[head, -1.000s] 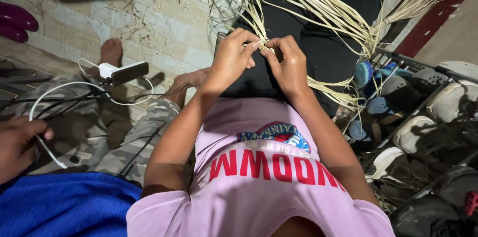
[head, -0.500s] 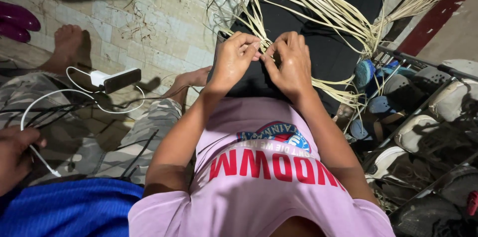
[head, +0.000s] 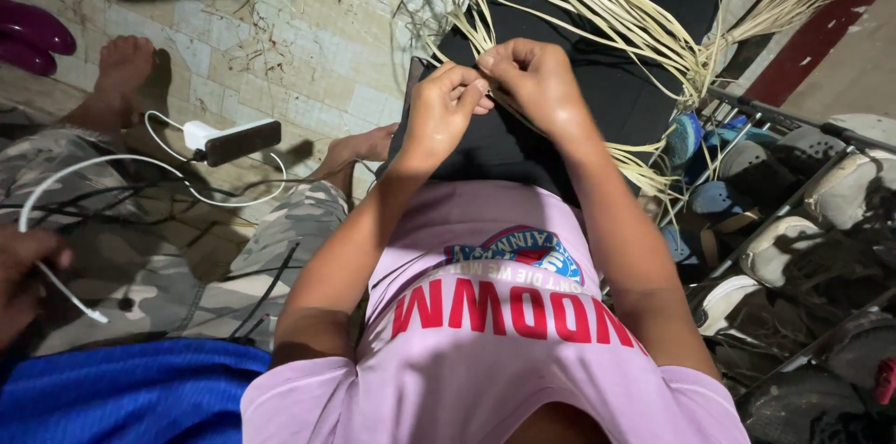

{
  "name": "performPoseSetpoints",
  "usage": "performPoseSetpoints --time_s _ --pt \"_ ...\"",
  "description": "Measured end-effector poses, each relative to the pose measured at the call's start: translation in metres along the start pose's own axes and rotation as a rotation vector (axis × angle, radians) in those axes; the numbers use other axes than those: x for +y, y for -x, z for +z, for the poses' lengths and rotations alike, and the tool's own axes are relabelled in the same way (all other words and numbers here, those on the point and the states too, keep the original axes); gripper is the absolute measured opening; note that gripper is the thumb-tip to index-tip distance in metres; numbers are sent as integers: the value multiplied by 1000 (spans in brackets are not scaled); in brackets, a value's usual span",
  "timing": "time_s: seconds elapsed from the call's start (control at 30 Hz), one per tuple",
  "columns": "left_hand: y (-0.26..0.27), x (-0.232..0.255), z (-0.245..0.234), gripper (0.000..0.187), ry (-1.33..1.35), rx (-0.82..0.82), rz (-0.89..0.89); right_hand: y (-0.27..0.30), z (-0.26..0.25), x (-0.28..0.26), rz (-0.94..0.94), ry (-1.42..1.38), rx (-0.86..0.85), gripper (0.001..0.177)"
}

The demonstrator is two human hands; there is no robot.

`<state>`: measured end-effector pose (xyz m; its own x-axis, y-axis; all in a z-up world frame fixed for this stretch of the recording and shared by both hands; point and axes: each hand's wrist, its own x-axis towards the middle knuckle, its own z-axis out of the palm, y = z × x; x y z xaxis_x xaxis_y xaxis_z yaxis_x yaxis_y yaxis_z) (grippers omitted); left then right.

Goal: Bundling straw strands around the legs and trimming the excess ends with scissors

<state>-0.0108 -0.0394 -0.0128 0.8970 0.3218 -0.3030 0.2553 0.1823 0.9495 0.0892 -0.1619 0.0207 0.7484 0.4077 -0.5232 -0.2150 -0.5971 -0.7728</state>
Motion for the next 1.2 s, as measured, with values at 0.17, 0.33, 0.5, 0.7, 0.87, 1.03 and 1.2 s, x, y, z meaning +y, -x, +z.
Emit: performPoseSetpoints --time_s 0.17,0.33,0.5,0.7,0.87,1.03,1.2 --pt "-5 -10 -3 7 124 -45 -43 36 -49 -75 -168 -583 -295 30" --pt "-4 -2 -3 9 121 -44 -130 22 -48 -39 -367 -833 -324 37" --pt "-7 15 -1 13 -19 4 -230 18 -21 13 -566 -2 -28 19" --pt "-8 18 -1 14 -63 -23 -238 22 -5 32 -461 204 103 11" --pt "-5 15 2 14 14 38 -162 23 -3 31 -488 256 90 9" --pt "-7 -24 10 15 -330 64 -46 61 -53 -34 -525 386 15 16" --pt "-6 -17 9 9 -448 27 -24 98 -158 -38 -833 -430 -110 34"
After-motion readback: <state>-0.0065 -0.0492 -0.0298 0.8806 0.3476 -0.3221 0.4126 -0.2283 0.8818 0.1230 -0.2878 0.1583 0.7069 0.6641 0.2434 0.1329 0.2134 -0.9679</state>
